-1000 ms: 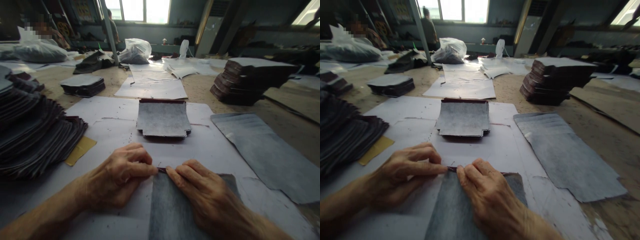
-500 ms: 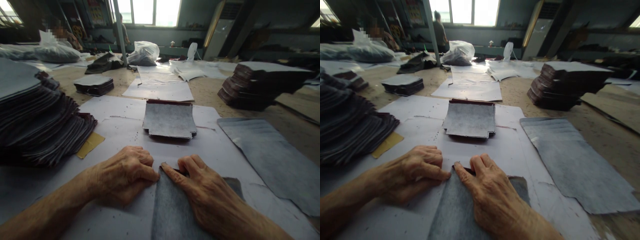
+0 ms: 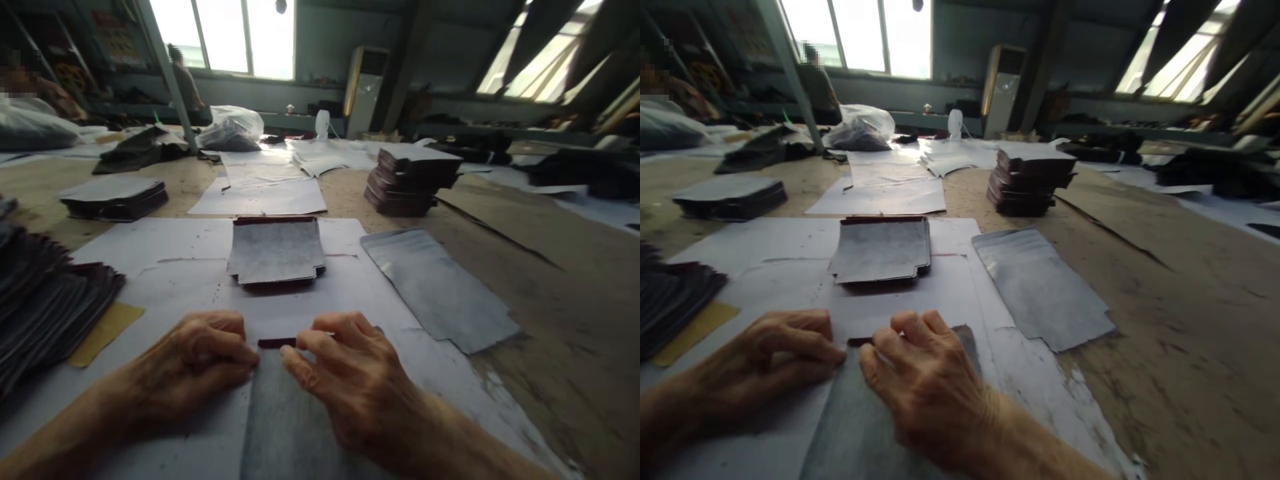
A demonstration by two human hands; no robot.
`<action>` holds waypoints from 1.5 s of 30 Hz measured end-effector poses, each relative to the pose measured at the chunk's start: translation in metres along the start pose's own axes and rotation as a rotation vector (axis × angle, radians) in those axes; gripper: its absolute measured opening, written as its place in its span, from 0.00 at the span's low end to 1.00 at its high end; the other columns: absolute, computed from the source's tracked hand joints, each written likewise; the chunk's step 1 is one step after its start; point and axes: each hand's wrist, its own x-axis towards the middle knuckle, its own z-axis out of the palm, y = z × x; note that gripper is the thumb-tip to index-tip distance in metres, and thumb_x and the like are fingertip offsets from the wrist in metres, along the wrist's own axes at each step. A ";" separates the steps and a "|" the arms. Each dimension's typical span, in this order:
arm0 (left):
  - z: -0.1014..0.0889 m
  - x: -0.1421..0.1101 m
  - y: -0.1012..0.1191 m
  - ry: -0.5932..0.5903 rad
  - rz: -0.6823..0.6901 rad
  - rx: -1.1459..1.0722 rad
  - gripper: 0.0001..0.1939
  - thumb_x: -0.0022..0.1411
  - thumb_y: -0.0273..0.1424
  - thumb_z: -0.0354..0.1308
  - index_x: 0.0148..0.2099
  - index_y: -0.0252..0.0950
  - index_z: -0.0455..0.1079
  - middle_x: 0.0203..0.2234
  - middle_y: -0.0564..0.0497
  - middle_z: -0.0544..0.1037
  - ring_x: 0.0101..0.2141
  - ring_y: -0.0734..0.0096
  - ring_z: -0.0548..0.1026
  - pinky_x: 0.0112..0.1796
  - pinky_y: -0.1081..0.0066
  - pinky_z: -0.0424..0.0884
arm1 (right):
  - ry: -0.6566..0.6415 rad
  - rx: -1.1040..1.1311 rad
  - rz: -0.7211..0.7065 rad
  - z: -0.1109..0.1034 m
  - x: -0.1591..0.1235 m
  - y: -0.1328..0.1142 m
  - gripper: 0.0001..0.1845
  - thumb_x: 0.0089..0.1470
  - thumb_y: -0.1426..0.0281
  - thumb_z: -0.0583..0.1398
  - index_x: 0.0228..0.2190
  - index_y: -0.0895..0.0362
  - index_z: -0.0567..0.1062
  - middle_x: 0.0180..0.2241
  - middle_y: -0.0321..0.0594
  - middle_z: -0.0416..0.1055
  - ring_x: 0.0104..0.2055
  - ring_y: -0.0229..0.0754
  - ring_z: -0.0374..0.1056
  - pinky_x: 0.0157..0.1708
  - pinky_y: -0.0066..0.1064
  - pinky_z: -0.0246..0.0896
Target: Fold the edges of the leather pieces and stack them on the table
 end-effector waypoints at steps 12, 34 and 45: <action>0.032 0.061 0.041 0.235 -0.005 0.110 0.12 0.57 0.27 0.55 0.44 0.44 0.71 0.37 0.54 0.70 0.35 0.73 0.70 0.35 0.74 0.68 | -0.075 -0.151 0.207 -0.054 -0.073 0.022 0.16 0.56 0.82 0.48 0.42 0.68 0.70 0.32 0.46 0.65 0.34 0.43 0.62 0.31 0.33 0.63; 0.080 0.088 0.048 0.170 0.209 0.038 0.17 0.58 0.16 0.42 0.42 0.30 0.70 0.30 0.47 0.66 0.32 0.70 0.63 0.32 0.69 0.65 | -0.181 -0.153 0.289 -0.042 -0.077 0.027 0.19 0.56 0.80 0.44 0.44 0.66 0.70 0.35 0.47 0.63 0.36 0.44 0.58 0.34 0.37 0.62; 0.077 0.093 0.048 0.096 0.093 -0.038 0.17 0.61 0.19 0.42 0.42 0.37 0.70 0.31 0.50 0.64 0.33 0.72 0.64 0.33 0.71 0.64 | -0.175 -0.142 0.270 -0.043 -0.075 0.025 0.19 0.56 0.81 0.44 0.43 0.68 0.70 0.35 0.47 0.63 0.36 0.44 0.58 0.34 0.37 0.61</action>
